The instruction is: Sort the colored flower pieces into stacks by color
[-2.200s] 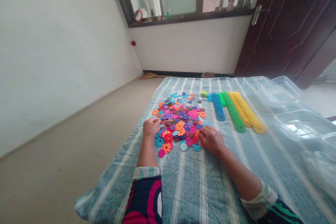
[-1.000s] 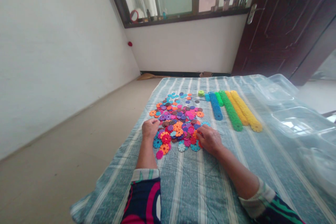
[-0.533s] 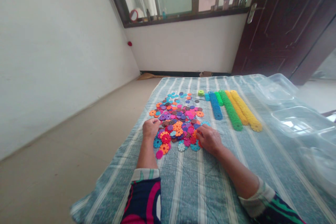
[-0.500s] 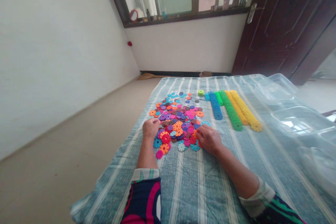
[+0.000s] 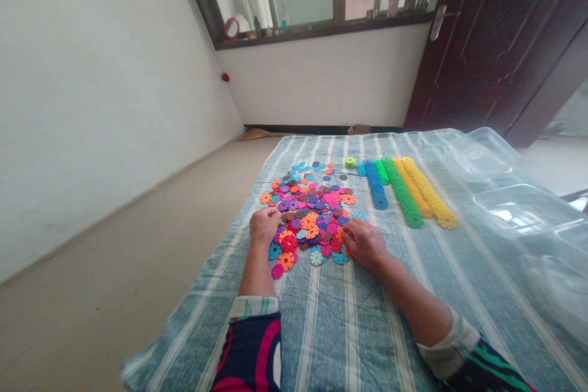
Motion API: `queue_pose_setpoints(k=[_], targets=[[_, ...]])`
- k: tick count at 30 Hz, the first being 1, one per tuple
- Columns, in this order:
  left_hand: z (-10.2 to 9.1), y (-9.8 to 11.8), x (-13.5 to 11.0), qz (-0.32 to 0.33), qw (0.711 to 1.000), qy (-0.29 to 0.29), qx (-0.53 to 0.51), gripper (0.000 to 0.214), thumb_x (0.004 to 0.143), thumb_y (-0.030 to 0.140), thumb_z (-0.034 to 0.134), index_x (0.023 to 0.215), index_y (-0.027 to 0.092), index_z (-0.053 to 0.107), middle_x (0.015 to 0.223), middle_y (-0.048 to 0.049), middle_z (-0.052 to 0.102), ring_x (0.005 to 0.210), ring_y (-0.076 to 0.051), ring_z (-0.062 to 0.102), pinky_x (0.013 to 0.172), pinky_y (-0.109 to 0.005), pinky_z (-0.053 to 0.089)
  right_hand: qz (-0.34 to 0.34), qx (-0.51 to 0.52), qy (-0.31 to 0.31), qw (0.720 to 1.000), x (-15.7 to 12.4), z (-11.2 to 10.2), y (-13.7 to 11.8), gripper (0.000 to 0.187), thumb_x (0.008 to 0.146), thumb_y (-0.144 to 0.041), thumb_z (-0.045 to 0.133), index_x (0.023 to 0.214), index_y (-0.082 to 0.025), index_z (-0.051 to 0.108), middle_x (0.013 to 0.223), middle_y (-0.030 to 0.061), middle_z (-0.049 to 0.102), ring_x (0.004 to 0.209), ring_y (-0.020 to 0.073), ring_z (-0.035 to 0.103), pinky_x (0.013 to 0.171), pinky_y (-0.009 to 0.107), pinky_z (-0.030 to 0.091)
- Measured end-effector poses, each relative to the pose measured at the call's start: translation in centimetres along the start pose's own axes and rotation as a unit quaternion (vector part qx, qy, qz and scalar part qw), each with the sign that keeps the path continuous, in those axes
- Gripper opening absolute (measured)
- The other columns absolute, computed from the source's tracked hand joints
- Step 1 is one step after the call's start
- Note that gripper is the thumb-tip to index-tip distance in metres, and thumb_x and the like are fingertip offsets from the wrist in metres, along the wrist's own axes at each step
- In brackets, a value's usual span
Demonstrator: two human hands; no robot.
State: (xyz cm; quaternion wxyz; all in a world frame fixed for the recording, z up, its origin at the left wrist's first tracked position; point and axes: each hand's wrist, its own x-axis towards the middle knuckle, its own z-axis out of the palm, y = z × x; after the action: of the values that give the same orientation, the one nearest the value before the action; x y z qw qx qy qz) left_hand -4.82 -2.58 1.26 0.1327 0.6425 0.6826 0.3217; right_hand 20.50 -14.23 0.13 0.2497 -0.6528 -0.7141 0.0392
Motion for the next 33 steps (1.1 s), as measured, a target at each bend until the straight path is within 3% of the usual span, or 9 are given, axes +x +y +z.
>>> queue_pose_setpoints(k=[33], targets=[[0.19, -0.08, 0.1, 0.009, 1.0, 0.001, -0.008, 0.027, 0.07, 0.03, 0.054, 0.08, 0.015, 0.074, 0.078, -0.0039, 0.073, 0.075, -0.017, 0.065, 0.071, -0.023, 0.046, 0.002, -0.015, -0.012, 1.0, 0.08, -0.38, -0.25, 0.019, 0.09, -0.025, 0.049, 0.079, -0.021, 0.064, 0.084, 0.0014, 0.062, 0.075, 0.013, 0.055, 0.059, 0.025, 0.028]])
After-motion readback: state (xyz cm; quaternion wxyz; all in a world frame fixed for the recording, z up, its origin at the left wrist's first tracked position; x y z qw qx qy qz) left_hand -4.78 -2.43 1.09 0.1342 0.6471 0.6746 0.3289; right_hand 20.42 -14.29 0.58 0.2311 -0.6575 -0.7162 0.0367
